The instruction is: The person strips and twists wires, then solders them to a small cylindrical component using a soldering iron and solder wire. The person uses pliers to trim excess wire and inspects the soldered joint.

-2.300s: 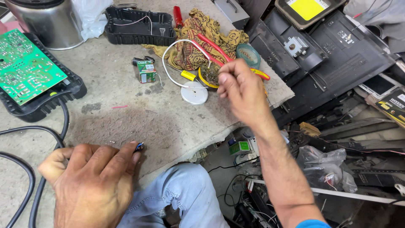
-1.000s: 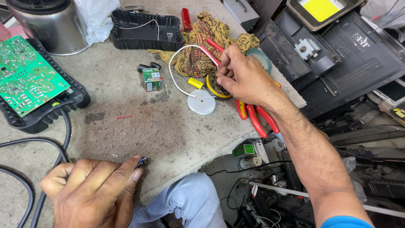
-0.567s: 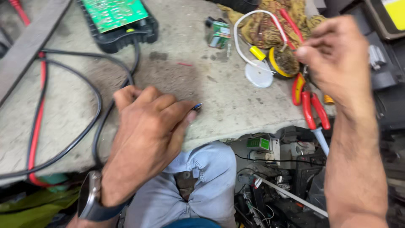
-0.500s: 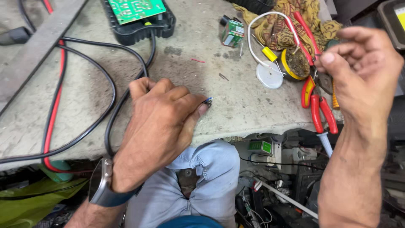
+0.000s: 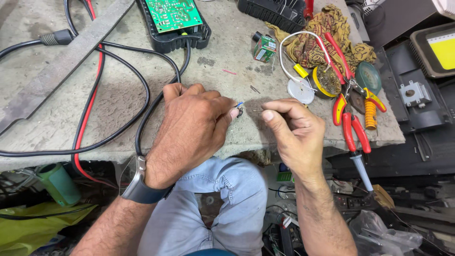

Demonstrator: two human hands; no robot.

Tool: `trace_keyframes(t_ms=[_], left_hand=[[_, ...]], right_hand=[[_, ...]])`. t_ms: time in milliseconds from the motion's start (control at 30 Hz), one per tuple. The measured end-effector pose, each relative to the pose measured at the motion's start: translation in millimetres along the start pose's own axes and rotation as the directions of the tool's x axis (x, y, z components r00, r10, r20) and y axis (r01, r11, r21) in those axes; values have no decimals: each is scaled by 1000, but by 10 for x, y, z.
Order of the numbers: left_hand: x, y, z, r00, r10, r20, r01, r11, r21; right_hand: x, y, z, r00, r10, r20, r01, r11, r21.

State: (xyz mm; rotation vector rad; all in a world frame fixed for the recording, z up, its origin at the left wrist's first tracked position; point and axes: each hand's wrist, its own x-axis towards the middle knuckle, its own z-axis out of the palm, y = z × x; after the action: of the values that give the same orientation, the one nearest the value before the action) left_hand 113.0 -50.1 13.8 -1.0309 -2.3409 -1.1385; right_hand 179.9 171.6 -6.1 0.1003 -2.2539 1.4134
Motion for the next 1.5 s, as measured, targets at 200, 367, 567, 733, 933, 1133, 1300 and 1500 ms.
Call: trace_keyframes(t_ms=[200,367,567,733,933,1133,1300,1500], left_hand=[[5,-15,8,999,-32,38,31,999,22],[12,-31,1,1000,-7,6,7,1000,-3],[19,-48,-5,1000,-15,6,15,999,-29],[12,-64,1,1000,-12,12,12,1000,-28],[3,-78,1,1000,18,-20,-18,999,-30],[4,-80,-1,1000,-12,29,12,1000,-15],[4,-76,-14,1000,16,-11,-17,998,-52],[6,-69,-27,1000,3,22,-2,999,-52]], right_hand=[[28,-65,97,999,-35,30,36,997,-62],[0,-65,173,1000,-26,-10,25,998,-49],[-37,-97,240,978,-205,20,203,939,-277],[-35,-104,263,980,-199,18,196,943,-268],[-26,-166,266,943,-319,98,333,878,-344],[5,-226,239,911,-380,157,409,793,-451],[-1,-240,181,888,-414,201,457,739,-494],[-22,-212,155,913,-399,92,399,818,-413]])
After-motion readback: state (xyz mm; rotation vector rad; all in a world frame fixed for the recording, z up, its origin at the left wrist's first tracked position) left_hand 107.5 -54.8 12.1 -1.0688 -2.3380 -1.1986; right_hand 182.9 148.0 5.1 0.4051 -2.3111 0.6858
